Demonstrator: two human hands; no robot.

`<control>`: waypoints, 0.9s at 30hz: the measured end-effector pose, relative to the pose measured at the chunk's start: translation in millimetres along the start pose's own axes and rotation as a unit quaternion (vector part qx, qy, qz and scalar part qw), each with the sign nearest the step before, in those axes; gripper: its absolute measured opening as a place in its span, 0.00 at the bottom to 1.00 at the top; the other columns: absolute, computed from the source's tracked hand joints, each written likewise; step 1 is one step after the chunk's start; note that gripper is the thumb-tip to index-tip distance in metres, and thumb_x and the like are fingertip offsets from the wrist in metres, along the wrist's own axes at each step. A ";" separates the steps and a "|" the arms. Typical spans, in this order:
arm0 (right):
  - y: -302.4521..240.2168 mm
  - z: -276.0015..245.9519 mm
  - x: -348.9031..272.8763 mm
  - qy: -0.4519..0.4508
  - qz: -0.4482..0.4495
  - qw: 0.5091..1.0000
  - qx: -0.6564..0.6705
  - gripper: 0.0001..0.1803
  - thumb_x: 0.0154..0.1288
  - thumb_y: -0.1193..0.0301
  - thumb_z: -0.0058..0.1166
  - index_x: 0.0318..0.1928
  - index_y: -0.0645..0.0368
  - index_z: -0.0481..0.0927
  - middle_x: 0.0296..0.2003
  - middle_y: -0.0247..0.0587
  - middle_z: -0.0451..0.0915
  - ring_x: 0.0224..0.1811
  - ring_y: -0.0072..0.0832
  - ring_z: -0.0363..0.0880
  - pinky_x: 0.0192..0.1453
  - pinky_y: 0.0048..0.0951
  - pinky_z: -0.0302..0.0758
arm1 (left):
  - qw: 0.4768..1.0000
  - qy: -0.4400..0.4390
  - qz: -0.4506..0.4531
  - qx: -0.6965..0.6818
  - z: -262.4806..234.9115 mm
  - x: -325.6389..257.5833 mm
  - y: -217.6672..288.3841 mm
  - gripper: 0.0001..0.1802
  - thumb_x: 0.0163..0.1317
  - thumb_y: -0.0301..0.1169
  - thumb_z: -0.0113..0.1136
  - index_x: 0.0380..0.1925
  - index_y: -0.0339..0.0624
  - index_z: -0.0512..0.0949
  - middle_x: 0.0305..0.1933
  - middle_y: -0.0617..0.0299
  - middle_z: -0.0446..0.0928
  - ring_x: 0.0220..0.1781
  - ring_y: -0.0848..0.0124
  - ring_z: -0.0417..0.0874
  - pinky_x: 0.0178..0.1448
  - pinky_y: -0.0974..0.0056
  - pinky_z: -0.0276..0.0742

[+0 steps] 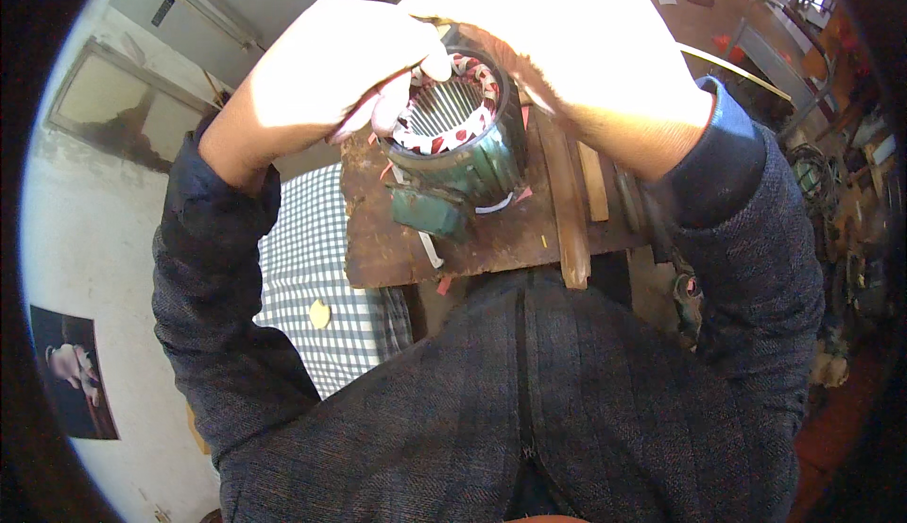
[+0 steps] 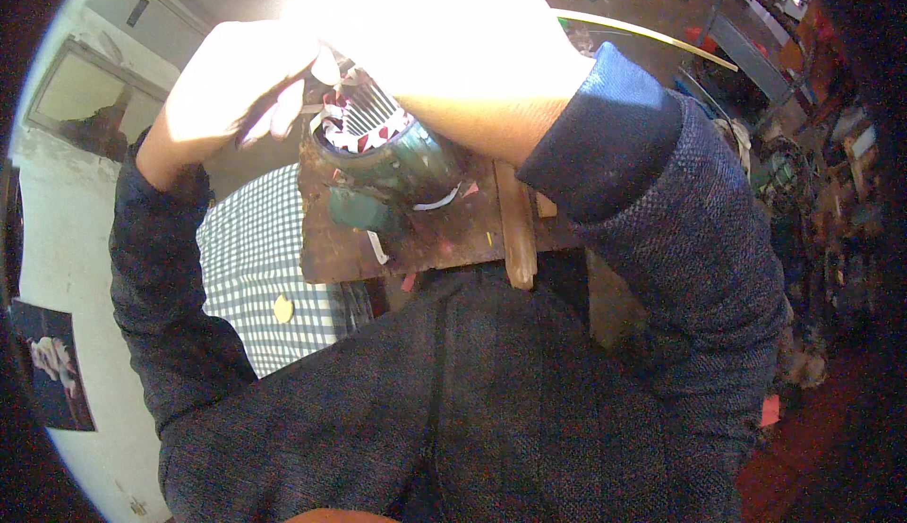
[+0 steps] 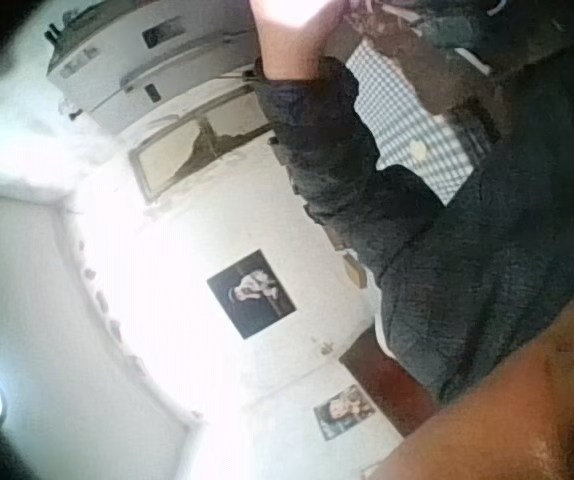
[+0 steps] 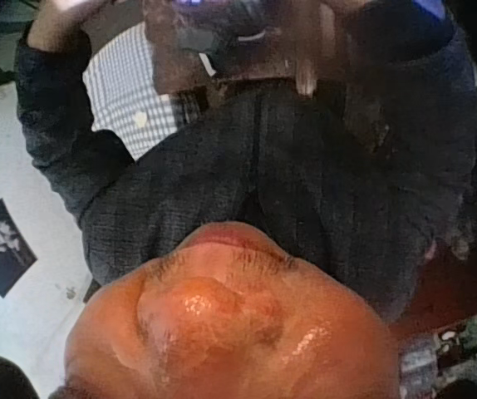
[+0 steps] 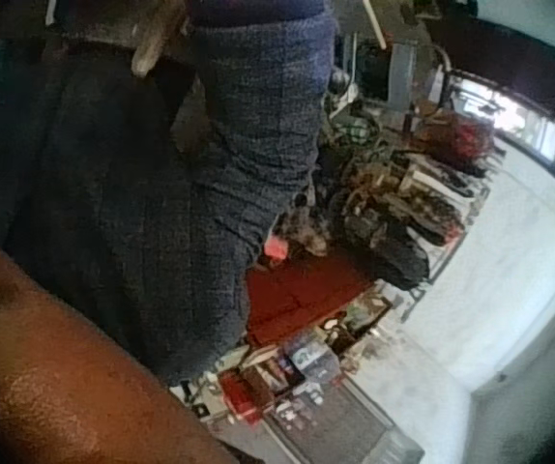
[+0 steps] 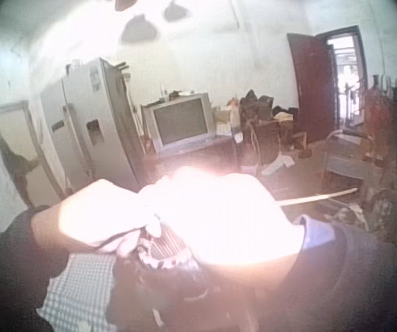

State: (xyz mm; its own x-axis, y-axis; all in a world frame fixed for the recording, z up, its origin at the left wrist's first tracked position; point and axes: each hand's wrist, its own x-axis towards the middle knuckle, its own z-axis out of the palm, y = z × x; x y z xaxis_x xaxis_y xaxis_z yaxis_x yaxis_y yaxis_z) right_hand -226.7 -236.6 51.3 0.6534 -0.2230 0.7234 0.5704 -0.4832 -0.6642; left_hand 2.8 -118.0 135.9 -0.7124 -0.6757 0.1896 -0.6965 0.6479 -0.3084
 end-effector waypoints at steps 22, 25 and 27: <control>111.5 42.4 6.3 -0.130 -0.034 0.874 -0.468 0.12 0.74 0.68 0.49 0.42 0.61 0.82 0.34 0.50 0.79 0.40 0.47 0.81 0.50 0.46 0.78 | 0.861 0.013 -0.326 -0.390 51.6 -96.9 16.2 0.01 0.65 0.23 0.60 0.34 0.36 0.79 0.46 0.58 0.81 0.52 0.66 0.81 0.59 0.63 0.75; 114.0 38.4 2.0 -0.144 -0.011 0.902 -0.408 0.11 0.74 0.68 0.49 0.43 0.62 0.82 0.36 0.50 0.80 0.41 0.47 0.81 0.51 0.46 0.78 | 0.868 0.024 -0.340 -0.360 59.1 -100.0 32.1 0.04 0.62 0.22 0.63 0.37 0.35 0.80 0.51 0.54 0.82 0.57 0.62 0.83 0.64 0.61 0.75; 110.7 36.5 0.0 -0.150 -0.011 0.906 -0.396 0.11 0.73 0.69 0.49 0.43 0.62 0.82 0.37 0.50 0.80 0.42 0.47 0.81 0.52 0.46 0.78 | 0.865 0.063 -0.336 -0.368 65.7 -100.4 40.4 0.12 0.68 0.28 0.67 0.49 0.35 0.84 0.48 0.58 0.83 0.48 0.71 0.82 0.57 0.65 0.78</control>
State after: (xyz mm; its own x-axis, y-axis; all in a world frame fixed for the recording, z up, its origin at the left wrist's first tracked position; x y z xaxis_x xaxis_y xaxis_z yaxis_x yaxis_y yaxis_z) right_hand -145.4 -259.2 -29.1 0.8199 -0.0231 0.5720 0.1268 -0.9670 -0.2208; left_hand 51.8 -47.1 43.1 -0.0975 -0.9731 0.2089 -0.7897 0.2034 0.5788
